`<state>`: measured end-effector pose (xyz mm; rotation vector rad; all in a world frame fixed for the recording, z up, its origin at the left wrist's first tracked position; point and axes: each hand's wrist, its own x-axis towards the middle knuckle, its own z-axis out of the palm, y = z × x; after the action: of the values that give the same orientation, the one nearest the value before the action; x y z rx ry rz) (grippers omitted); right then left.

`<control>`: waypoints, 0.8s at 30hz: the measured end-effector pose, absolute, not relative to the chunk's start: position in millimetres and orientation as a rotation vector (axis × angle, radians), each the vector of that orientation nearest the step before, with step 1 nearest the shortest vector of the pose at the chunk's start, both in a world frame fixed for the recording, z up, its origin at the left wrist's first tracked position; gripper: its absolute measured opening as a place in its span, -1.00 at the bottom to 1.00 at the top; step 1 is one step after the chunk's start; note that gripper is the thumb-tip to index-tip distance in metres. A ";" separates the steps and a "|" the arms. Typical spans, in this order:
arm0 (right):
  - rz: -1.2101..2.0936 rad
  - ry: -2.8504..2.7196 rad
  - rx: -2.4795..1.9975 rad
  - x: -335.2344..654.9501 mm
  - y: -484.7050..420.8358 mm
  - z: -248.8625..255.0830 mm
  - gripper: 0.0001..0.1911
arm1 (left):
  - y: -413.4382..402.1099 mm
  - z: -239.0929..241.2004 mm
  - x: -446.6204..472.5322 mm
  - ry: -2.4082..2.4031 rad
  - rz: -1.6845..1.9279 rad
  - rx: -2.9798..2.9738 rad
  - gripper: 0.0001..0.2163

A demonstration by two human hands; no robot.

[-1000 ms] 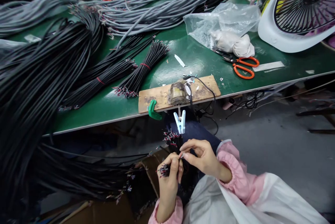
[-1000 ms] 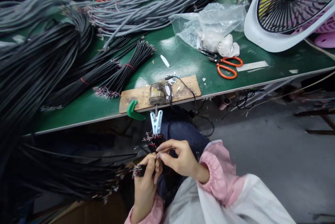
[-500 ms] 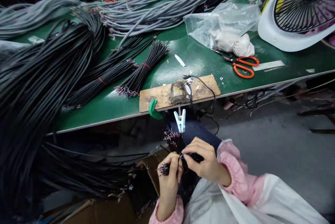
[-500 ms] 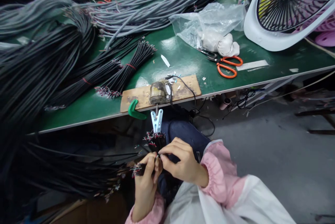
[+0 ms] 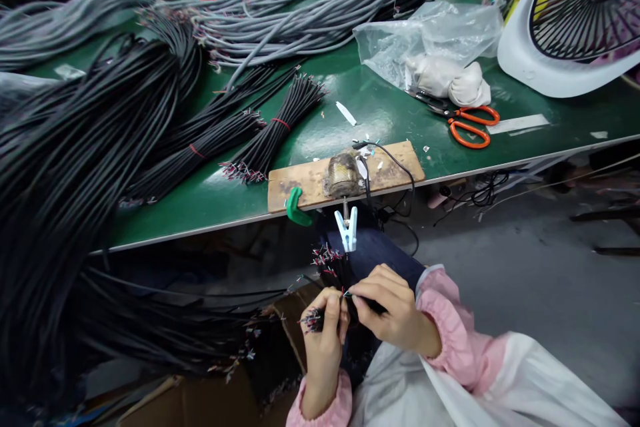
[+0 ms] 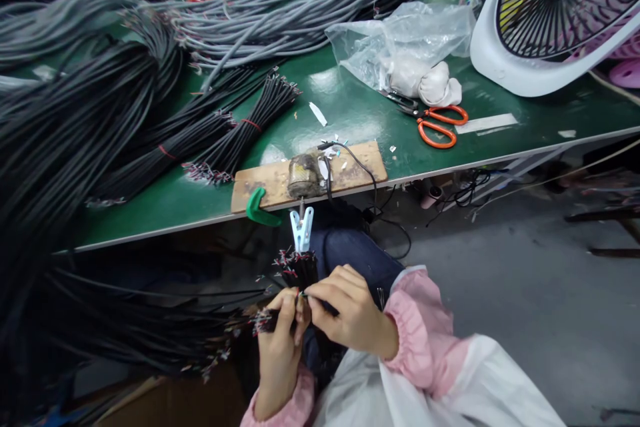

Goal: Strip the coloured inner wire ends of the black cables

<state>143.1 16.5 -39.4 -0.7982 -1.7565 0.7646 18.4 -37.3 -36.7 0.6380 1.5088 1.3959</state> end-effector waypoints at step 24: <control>0.687 -1.812 -0.807 139.6 7.9 -44.1 -0.78 | -36.6 -40.6 20.4 1.496 1.471 0.625 -0.59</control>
<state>139.6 7.9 -44.1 -0.8066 -1.8118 0.6873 20.4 -36.6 -40.6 0.6255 1.4962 1.4707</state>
